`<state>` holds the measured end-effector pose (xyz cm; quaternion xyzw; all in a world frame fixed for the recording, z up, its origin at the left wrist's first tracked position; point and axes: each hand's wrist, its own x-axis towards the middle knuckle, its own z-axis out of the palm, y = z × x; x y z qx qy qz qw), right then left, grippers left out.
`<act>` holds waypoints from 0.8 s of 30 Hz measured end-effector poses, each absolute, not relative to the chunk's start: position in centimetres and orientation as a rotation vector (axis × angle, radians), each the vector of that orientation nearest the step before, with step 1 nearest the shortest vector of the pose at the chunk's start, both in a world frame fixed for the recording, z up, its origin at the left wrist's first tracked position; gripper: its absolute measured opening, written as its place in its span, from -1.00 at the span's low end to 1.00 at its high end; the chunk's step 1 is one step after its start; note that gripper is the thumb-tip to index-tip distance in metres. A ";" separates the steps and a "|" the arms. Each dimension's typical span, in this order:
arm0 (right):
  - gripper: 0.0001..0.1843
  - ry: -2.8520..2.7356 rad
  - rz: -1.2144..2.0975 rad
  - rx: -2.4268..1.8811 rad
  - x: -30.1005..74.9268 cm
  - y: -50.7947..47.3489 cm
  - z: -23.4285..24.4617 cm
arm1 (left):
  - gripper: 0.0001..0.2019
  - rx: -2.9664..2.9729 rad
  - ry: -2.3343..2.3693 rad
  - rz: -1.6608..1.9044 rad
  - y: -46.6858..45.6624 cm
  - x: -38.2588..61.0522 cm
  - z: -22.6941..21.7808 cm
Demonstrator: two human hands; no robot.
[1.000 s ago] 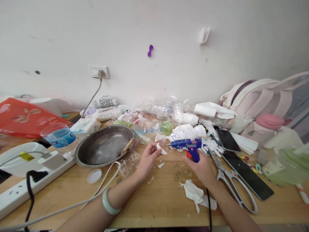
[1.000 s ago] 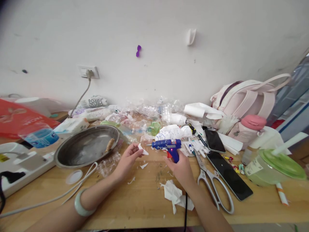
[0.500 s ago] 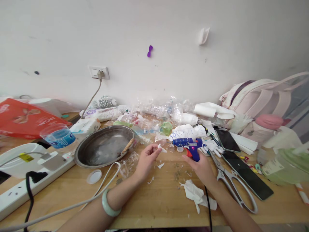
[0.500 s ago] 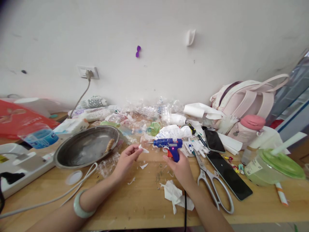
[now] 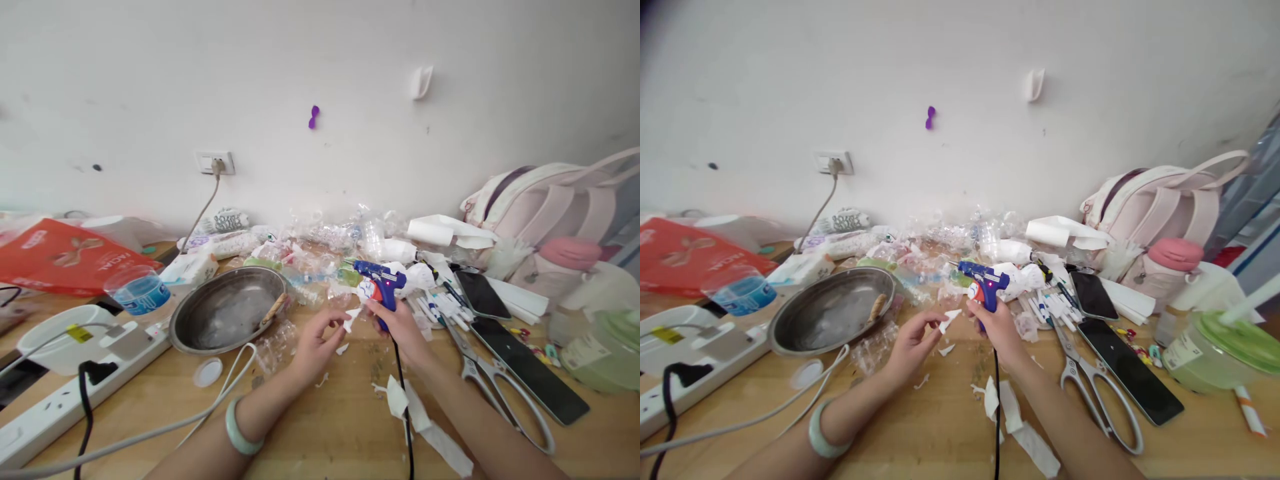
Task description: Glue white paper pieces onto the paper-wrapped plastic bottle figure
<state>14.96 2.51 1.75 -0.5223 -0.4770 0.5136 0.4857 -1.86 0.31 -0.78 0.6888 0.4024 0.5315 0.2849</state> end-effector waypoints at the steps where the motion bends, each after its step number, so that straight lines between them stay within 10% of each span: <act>1: -0.61 -1.133 1.267 -1.266 15.0 2.6 1.6 | -0.87 1.891 1.054 1.399 0.2 -1.8 -0.7; 24: -0.75 -1.123 1.434 -1.144 15.9 1.5 0.7 | -0.82 1.921 0.996 1.194 -0.5 -1.3 -0.5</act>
